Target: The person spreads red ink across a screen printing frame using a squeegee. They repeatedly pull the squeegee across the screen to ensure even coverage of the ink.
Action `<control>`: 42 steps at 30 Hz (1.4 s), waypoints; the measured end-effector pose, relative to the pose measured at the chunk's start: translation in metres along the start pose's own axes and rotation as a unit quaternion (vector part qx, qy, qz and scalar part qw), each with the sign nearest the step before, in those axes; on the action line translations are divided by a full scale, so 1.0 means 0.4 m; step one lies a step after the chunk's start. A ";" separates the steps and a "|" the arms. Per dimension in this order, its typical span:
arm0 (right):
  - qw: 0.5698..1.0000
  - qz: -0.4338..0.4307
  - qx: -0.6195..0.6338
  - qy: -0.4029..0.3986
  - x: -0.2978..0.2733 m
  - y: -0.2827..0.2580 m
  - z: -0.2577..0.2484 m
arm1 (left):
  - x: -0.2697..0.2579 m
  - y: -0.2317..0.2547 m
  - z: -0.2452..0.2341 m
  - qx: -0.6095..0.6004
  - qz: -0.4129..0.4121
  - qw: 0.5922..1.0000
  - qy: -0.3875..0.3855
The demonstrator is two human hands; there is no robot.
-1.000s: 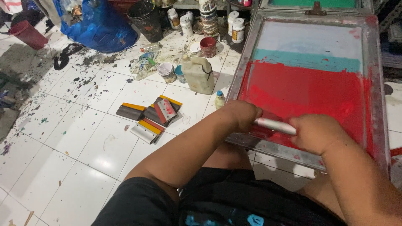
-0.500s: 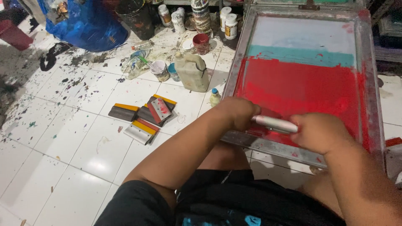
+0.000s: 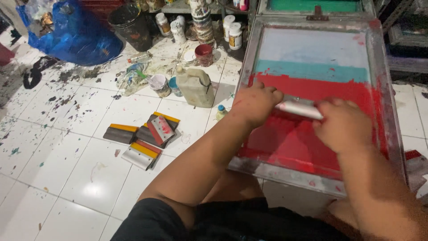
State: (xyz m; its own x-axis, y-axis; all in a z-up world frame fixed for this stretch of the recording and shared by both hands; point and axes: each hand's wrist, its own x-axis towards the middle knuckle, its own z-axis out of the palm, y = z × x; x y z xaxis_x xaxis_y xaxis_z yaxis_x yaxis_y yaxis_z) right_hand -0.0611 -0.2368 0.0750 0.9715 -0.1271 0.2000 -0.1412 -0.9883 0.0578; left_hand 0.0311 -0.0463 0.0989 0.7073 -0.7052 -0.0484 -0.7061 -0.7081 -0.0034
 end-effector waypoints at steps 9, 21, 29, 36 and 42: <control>1.000 -0.014 -0.019 0.020 0.168 0.011 0.133 | 0.164 -0.099 0.053 0.038 -0.040 0.995 -0.084; 0.994 -0.014 -0.002 -0.105 0.239 -0.017 0.234 | 0.211 -0.153 0.134 -0.045 -0.049 0.993 -0.094; 0.988 -0.041 -0.019 -0.146 0.181 -0.036 0.154 | 0.158 -0.132 0.142 -0.010 -0.052 0.986 -0.158; 0.981 -0.063 -0.016 -0.185 0.090 -0.063 0.071 | 0.017 -0.087 0.061 -0.005 0.002 0.989 -0.146; 0.971 -0.074 0.021 -0.226 0.011 -0.087 -0.031 | -0.054 -0.049 0.053 -0.049 -0.018 0.986 -0.160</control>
State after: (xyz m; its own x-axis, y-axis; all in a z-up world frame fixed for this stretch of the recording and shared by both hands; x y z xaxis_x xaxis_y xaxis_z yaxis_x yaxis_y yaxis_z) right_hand -0.0544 -0.2019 0.0860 0.9660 0.0026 -0.2585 0.0056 -0.9999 0.0108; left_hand 0.0290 -0.0165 0.0788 0.6746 -0.6430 -0.3625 -0.6634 -0.7435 0.0842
